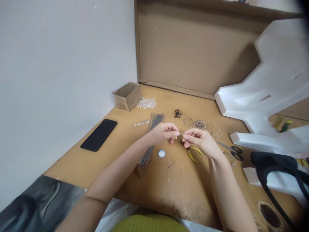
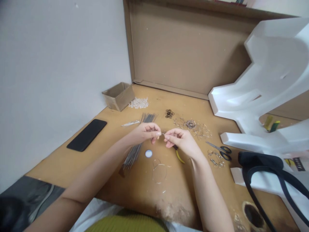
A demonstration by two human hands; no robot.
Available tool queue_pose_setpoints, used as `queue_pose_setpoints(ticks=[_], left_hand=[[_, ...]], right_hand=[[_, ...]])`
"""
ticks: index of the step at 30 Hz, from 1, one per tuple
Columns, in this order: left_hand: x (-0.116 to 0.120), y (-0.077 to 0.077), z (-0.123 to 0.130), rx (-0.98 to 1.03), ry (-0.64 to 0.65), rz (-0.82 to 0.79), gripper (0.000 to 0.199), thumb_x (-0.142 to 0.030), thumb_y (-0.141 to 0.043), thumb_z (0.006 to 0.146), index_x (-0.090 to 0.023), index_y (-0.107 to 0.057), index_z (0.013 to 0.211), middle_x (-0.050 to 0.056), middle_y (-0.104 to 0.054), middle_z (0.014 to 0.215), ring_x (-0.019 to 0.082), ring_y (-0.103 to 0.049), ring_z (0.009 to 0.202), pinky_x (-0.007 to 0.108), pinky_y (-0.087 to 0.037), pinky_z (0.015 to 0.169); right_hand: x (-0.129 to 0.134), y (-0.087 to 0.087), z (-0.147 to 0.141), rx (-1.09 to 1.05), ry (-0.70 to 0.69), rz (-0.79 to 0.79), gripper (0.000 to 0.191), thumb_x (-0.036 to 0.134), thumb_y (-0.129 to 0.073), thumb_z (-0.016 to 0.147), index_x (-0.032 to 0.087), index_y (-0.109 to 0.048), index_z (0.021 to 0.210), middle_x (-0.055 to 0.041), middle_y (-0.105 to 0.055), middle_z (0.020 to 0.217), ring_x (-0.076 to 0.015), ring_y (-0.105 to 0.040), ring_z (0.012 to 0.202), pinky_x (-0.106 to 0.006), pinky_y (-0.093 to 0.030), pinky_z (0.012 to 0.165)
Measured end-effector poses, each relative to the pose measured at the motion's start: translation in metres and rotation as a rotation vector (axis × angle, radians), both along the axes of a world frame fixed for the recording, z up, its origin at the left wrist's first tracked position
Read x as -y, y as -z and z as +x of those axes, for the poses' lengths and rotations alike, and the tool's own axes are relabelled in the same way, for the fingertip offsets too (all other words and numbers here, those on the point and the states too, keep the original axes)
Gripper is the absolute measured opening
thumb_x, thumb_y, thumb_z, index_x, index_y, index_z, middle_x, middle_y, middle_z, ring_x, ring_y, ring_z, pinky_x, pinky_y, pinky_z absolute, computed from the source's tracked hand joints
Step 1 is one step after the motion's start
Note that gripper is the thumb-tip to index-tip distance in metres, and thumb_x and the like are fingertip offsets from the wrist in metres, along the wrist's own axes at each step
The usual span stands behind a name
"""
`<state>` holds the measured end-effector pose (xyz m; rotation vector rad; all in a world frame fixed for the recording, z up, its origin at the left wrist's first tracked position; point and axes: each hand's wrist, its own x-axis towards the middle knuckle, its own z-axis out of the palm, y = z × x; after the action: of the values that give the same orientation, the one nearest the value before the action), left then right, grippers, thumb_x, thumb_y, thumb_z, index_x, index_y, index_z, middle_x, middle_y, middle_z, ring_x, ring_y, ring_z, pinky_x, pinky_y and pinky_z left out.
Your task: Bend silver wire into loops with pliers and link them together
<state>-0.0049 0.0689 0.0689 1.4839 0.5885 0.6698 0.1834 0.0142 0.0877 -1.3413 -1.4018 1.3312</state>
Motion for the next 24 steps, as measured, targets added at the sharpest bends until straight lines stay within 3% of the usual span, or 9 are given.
queue_pose_setpoints(ticks=[12, 24], left_hand=[[-0.0024, -0.007, -0.0062, -0.086, 0.029, -0.062, 0.02, -0.027, -0.063, 0.073, -0.01, -0.06, 0.082, -0.002, -0.057, 0.057, 0.006, -0.052, 0.051, 0.02, -0.044, 0.05], [0.0054, -0.0011, 0.0004, 0.0, 0.011, 0.035, 0.02, -0.031, -0.059, 0.076, -0.011, -0.056, 0.076, -0.002, -0.056, 0.062, 0.005, -0.052, 0.05, 0.019, -0.043, 0.053]], right_hand=[[-0.0002, 0.0045, -0.0004, 0.014, -0.033, -0.003, 0.026, 0.039, -0.07, 0.068, 0.016, -0.065, 0.08, -0.0036, -0.068, 0.072, -0.0111, -0.061, 0.056, -0.027, -0.052, 0.058], [0.0002, 0.0069, 0.0057, -0.057, -0.092, -0.017, 0.021, 0.035, -0.07, 0.071, 0.017, -0.063, 0.081, -0.0023, -0.068, 0.072, -0.0105, -0.063, 0.058, -0.025, -0.053, 0.06]])
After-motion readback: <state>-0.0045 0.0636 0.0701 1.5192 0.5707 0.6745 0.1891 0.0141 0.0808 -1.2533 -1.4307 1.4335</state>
